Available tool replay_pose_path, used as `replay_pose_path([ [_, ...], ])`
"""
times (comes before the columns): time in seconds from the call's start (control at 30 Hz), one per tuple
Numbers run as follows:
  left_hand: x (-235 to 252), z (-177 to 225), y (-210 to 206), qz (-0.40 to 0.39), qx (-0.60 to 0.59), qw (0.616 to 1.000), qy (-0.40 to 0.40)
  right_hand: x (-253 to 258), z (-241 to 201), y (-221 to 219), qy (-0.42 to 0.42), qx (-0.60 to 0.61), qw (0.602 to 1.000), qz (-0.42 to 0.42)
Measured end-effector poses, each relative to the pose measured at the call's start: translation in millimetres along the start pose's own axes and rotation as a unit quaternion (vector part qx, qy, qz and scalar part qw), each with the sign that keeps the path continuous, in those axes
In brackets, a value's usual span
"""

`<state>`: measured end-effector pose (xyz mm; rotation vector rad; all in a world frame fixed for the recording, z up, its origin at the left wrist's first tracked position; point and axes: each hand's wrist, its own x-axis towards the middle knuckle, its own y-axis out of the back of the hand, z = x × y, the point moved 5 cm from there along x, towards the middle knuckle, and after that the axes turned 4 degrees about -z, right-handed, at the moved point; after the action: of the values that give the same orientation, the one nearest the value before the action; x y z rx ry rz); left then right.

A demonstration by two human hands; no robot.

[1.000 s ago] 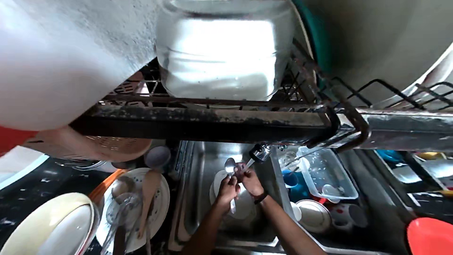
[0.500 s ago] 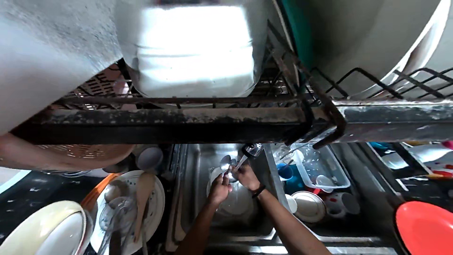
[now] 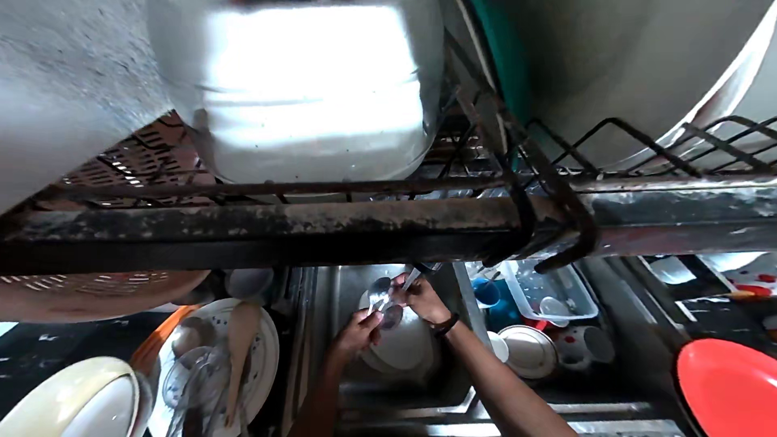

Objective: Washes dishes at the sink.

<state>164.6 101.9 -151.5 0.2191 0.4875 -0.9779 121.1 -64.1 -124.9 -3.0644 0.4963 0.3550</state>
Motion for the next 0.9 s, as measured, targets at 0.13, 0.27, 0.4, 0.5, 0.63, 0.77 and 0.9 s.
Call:
replay_pose_path([
  [0.13,-3,-1,9,-0.048,0.023,0.998,-0.018,-3,-9,-5,-0.088,0.003,0.989,-0.115],
  [0.27,1,6,7,-0.072,0.023,0.996,-0.038,-3,-11,-1,-0.145,0.067,0.976,-0.147],
  [0.4,8,8,6,-0.057,0.039,0.997,-0.036,-3,-11,7,-0.144,0.064,0.983,-0.099],
  [0.5,10,5,7,-0.063,0.049,0.996,-0.032,0,-6,9,-0.107,0.05,0.991,-0.07],
  [0.63,6,6,8,-0.066,0.055,0.996,-0.034,4,-4,5,-0.064,0.018,0.995,-0.076],
  [0.77,1,4,13,-0.052,0.058,0.997,-0.025,3,-10,2,-0.099,-0.006,0.991,-0.094],
  [0.9,2,4,15,-0.029,0.073,0.997,-0.014,7,-8,2,-0.065,-0.011,0.996,-0.052],
])
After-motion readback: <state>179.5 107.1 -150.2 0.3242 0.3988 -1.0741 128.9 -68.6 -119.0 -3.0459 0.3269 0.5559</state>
